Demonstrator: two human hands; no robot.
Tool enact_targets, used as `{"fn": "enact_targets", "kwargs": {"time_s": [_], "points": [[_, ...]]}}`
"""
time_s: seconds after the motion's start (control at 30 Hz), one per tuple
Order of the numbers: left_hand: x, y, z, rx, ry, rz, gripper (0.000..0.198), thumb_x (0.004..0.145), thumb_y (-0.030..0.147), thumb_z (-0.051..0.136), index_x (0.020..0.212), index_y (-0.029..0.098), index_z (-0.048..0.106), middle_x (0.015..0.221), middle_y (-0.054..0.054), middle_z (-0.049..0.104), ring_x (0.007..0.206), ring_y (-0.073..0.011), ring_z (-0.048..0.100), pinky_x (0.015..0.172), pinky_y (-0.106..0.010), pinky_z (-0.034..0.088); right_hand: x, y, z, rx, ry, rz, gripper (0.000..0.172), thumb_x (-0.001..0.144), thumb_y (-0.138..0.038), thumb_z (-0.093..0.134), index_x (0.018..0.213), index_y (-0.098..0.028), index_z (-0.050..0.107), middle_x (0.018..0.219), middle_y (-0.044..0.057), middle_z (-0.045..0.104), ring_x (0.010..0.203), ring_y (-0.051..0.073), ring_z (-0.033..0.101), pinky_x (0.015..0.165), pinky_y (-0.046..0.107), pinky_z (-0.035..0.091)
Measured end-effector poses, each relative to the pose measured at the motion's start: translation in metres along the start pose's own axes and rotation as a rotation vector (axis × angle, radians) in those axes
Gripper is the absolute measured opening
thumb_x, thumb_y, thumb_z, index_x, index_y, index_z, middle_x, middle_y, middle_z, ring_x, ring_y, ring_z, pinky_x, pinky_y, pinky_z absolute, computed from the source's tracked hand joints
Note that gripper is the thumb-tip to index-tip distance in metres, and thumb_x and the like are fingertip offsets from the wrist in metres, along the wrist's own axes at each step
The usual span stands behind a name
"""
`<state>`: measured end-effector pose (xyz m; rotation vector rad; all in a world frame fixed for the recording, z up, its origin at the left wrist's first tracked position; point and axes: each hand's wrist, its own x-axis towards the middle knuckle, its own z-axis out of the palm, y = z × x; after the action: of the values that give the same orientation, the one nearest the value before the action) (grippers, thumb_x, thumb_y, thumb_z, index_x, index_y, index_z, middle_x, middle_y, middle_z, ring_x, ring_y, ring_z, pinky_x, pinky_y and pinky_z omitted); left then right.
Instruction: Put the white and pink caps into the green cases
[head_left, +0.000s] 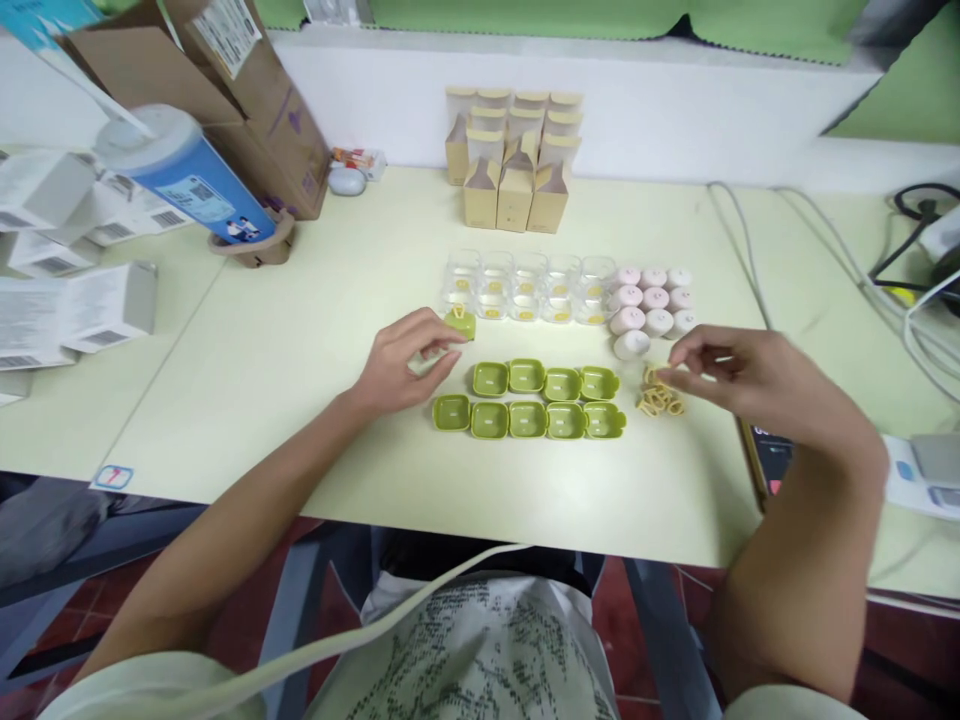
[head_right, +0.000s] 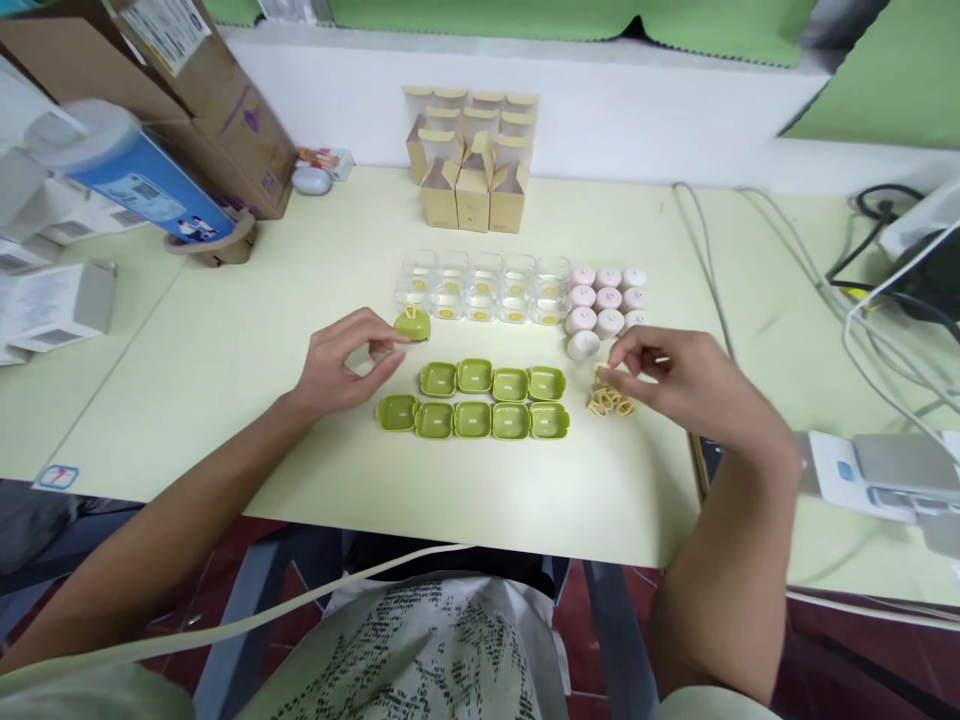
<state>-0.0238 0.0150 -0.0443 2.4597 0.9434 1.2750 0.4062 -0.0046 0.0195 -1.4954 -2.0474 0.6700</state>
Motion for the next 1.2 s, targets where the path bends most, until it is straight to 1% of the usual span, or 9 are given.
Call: {"fn": "enact_targets", "kwargs": {"time_s": [0.1,0.13,0.23,0.37,0.43,0.53,0.7,0.9,1.2], "points": [[0.004,0.009,0.001,-0.123,-0.12,0.058,0.014,0.103,0.029,0.074,0.113,0.03,0.084,0.111,-0.009,0.074,0.098,-0.0207,0.072,0.078,-0.036,0.063,0.005,-0.021,0.025,0.363,0.579,-0.205,0.031,0.082,-0.045,0.099,0.081,-0.029,0.072,0.085,0.01,0.077,0.062,0.018,0.064,0.05,0.037,0.041],[0.005,0.01,0.001,-0.141,-0.152,0.081,0.014,0.102,0.028,0.075,0.111,0.032,0.086,0.115,-0.009,0.074,0.105,-0.0227,0.072,0.082,-0.038,0.064,0.007,-0.027,0.038,0.48,0.661,-0.243,0.029,0.081,-0.038,0.099,0.08,-0.029,0.071,0.089,0.012,0.079,0.065,0.02,0.068,0.048,0.037,0.042],[0.005,0.012,0.002,-0.142,-0.246,0.09,0.015,0.102,0.027,0.074,0.108,0.034,0.087,0.122,-0.01,0.074,0.114,-0.0252,0.071,0.088,-0.042,0.065,0.009,-0.043,0.079,0.598,0.537,-0.242,0.022,0.08,-0.022,0.097,0.08,-0.027,0.076,0.091,0.011,0.081,0.074,0.023,0.076,0.049,0.035,0.054],[0.003,0.013,0.0,-0.074,-0.339,-0.01,0.018,0.11,0.033,0.067,0.112,0.029,0.085,0.118,-0.01,0.077,0.108,-0.0237,0.074,0.087,-0.042,0.065,0.002,-0.057,0.103,0.629,0.394,-0.203,0.03,0.077,-0.029,0.101,0.099,-0.03,0.08,0.088,0.0,0.077,0.066,0.019,0.073,0.05,0.033,0.062],[0.003,0.012,-0.001,-0.048,-0.34,-0.024,0.021,0.112,0.036,0.065,0.112,0.027,0.084,0.114,-0.009,0.079,0.104,-0.0225,0.076,0.087,-0.04,0.064,-0.001,-0.06,0.103,0.572,0.413,-0.204,0.034,0.08,-0.033,0.101,0.109,-0.033,0.083,0.088,0.0,0.077,0.067,0.019,0.073,0.052,0.033,0.063],[0.003,0.01,-0.003,-0.03,-0.311,-0.013,0.021,0.112,0.039,0.068,0.117,0.027,0.084,0.116,-0.009,0.082,0.106,-0.0221,0.078,0.092,-0.039,0.065,-0.001,-0.061,0.1,0.48,0.469,-0.235,0.019,0.087,-0.034,0.096,0.105,-0.032,0.089,0.093,0.003,0.077,0.074,0.019,0.074,0.057,0.035,0.067],[0.001,0.006,-0.003,-0.017,-0.302,0.01,0.026,0.108,0.044,0.074,0.124,0.026,0.083,0.124,-0.01,0.085,0.112,-0.0244,0.081,0.099,-0.042,0.067,0.001,-0.063,0.102,0.519,0.468,-0.233,0.018,0.092,-0.027,0.09,0.108,-0.036,0.092,0.099,0.002,0.079,0.064,0.015,0.072,0.056,0.037,0.068],[0.003,0.008,-0.005,-0.032,-0.323,-0.055,0.018,0.11,0.036,0.07,0.109,0.027,0.085,0.127,-0.007,0.087,0.114,-0.0236,0.081,0.102,-0.042,0.066,0.0,-0.068,0.105,0.431,0.467,-0.226,0.004,0.091,-0.029,0.09,0.093,-0.033,0.091,0.084,0.002,0.079,0.071,0.02,0.073,0.062,0.039,0.067],[0.004,0.006,-0.011,-0.026,-0.37,-0.075,0.039,0.106,0.014,0.057,0.133,0.026,0.081,0.134,-0.005,0.085,0.124,-0.0223,0.079,0.109,-0.043,0.065,0.0,-0.061,0.108,0.436,0.448,-0.246,0.011,0.1,-0.025,0.084,0.105,-0.032,0.092,0.096,0.002,0.078,0.058,0.011,0.066,0.05,0.029,0.059]]}}
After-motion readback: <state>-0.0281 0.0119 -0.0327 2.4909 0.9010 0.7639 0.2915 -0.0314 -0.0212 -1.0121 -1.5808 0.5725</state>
